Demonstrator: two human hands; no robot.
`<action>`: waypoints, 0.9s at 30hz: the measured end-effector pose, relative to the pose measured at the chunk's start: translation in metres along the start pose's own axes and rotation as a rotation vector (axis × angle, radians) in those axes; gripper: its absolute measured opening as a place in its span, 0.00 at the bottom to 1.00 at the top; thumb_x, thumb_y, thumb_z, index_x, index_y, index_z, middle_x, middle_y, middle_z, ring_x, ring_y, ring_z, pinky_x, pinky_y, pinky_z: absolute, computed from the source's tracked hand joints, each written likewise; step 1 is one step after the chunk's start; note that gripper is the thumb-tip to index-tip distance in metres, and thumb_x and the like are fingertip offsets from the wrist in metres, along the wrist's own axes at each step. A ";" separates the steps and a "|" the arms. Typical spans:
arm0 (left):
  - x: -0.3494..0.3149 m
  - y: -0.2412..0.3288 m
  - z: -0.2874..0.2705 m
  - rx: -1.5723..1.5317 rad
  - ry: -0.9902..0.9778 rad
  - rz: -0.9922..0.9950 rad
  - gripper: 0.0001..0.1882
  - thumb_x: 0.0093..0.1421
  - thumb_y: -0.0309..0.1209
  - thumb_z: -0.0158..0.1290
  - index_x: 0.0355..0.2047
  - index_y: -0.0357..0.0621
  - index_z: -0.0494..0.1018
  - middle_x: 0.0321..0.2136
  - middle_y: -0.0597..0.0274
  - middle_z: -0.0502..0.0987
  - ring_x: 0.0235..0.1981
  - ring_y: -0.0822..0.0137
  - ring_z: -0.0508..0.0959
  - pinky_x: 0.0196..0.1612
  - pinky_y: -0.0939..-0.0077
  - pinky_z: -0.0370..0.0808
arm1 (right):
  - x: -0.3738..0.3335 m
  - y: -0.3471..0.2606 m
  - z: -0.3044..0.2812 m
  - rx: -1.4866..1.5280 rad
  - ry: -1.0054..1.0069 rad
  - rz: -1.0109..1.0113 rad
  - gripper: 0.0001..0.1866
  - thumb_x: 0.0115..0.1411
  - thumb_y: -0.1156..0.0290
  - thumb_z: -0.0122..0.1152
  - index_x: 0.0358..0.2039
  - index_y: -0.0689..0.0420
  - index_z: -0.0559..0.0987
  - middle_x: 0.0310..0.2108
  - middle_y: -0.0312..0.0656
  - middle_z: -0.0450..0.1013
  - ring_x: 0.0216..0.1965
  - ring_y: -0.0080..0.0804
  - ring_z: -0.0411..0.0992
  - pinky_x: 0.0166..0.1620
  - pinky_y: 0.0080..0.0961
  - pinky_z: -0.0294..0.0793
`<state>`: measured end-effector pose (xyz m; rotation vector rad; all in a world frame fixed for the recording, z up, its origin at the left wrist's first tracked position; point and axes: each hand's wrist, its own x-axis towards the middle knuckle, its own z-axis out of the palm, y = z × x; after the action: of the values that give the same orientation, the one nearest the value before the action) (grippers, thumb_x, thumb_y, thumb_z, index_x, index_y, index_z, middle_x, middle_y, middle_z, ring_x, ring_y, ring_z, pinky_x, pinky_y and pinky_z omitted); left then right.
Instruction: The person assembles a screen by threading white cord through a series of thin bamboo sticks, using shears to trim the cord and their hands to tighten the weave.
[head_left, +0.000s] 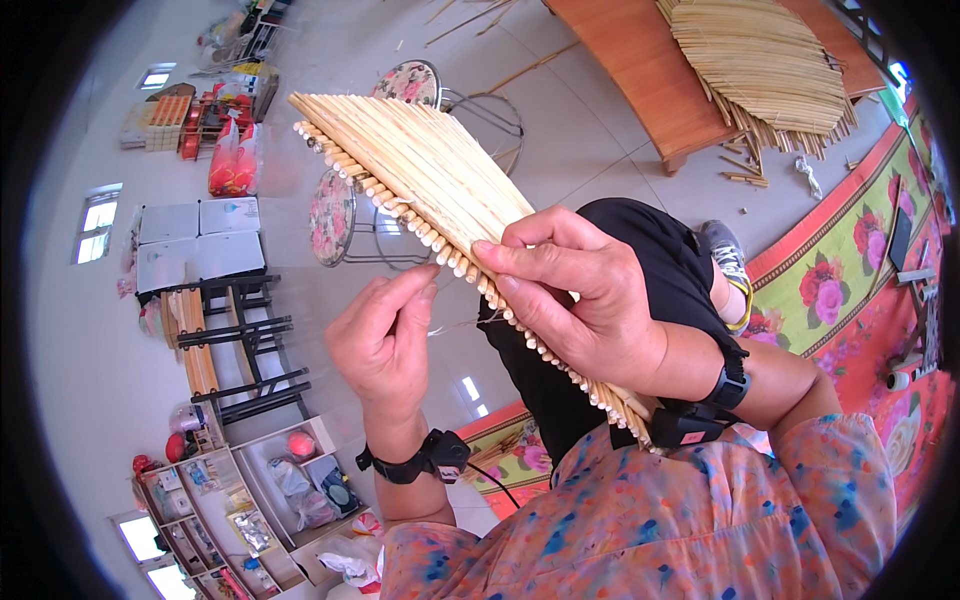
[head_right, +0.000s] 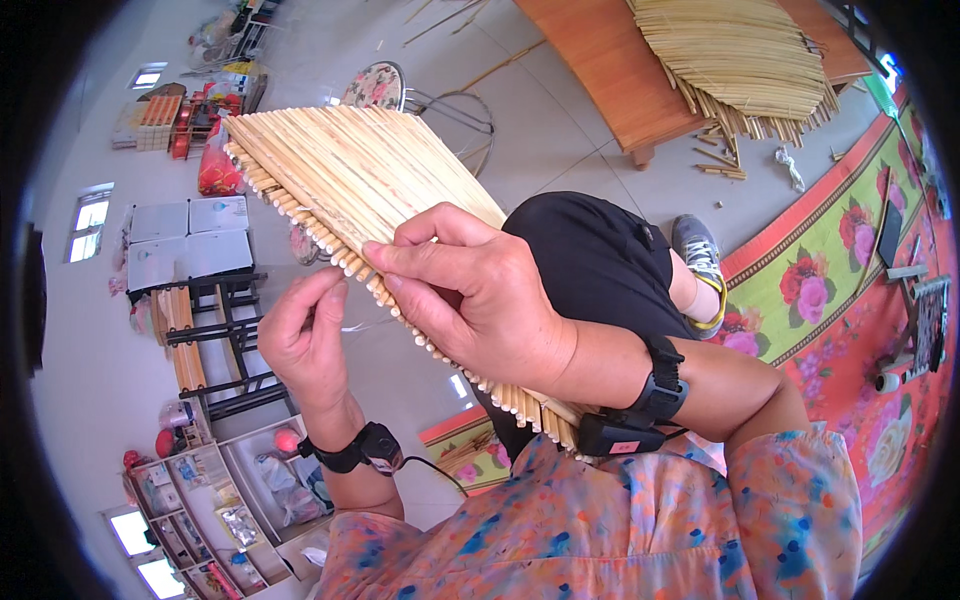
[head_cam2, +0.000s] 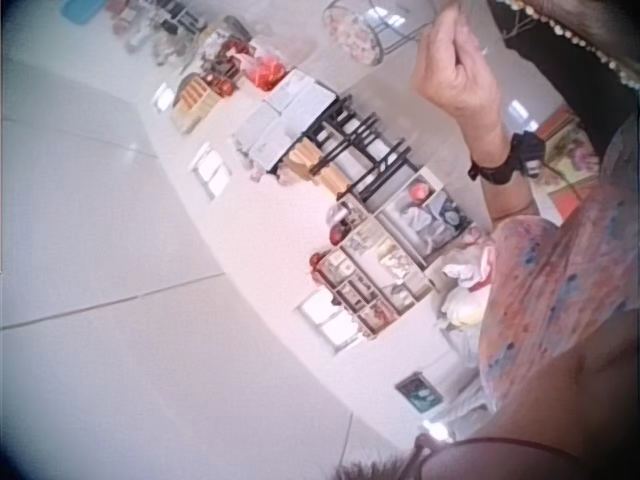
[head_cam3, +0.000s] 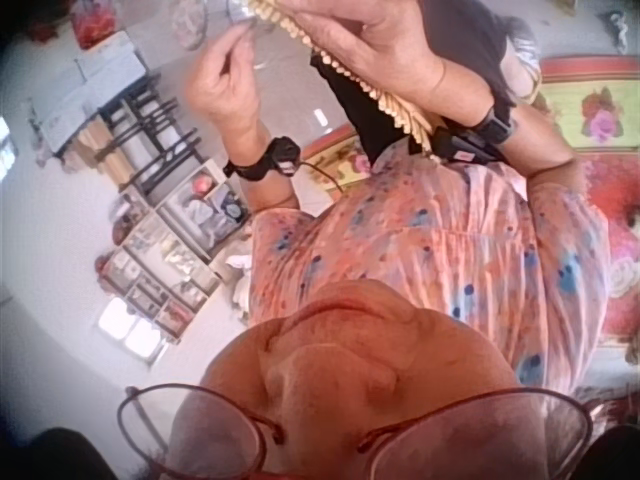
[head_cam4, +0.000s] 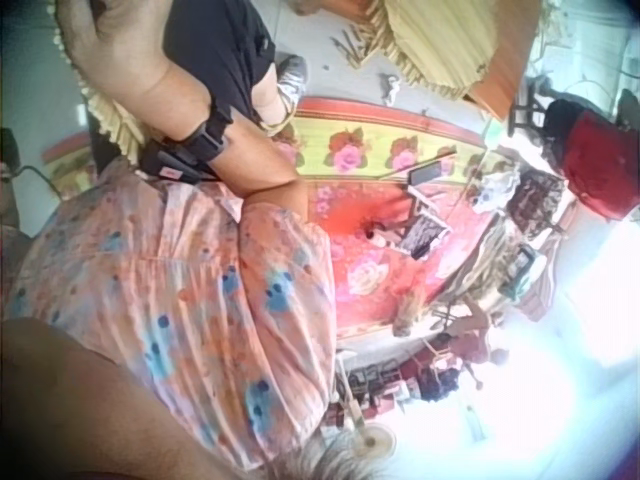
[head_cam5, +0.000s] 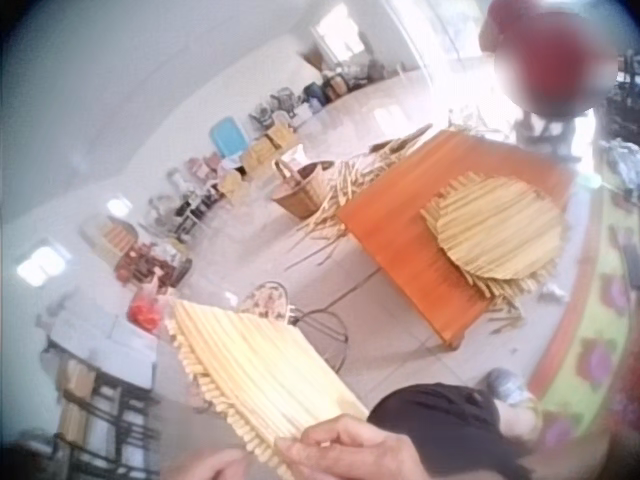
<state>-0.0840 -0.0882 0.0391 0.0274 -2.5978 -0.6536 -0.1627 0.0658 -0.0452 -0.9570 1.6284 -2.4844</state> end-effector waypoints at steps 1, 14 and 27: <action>0.001 0.001 0.001 0.003 0.001 0.003 0.08 0.54 0.16 0.57 0.35 0.33 0.78 0.19 0.63 0.72 0.19 0.76 0.68 0.22 0.82 0.62 | 0.000 0.000 -0.001 0.000 0.001 -0.004 0.17 0.57 0.84 0.60 0.47 0.56 0.81 0.37 0.40 0.72 0.31 0.21 0.70 0.32 0.15 0.70; 0.004 -0.002 0.009 -0.095 0.021 -0.005 0.05 0.55 0.17 0.57 0.34 0.33 0.77 0.19 0.60 0.74 0.19 0.75 0.70 0.23 0.82 0.64 | 0.001 -0.001 0.000 0.014 0.054 -0.041 0.13 0.55 0.81 0.62 0.42 0.59 0.82 0.34 0.42 0.74 0.26 0.27 0.74 0.29 0.20 0.74; -0.004 0.013 0.003 -0.073 0.013 -0.277 0.04 0.59 0.19 0.54 0.35 0.34 0.76 0.22 0.63 0.77 0.22 0.79 0.75 0.25 0.86 0.70 | 0.004 -0.002 -0.003 -0.025 0.009 -0.057 0.15 0.54 0.83 0.62 0.44 0.61 0.81 0.34 0.42 0.73 0.25 0.28 0.74 0.27 0.21 0.73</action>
<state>-0.0807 -0.0751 0.0404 0.3724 -2.5782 -0.8415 -0.1672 0.0681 -0.0419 -1.0102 1.6619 -2.5136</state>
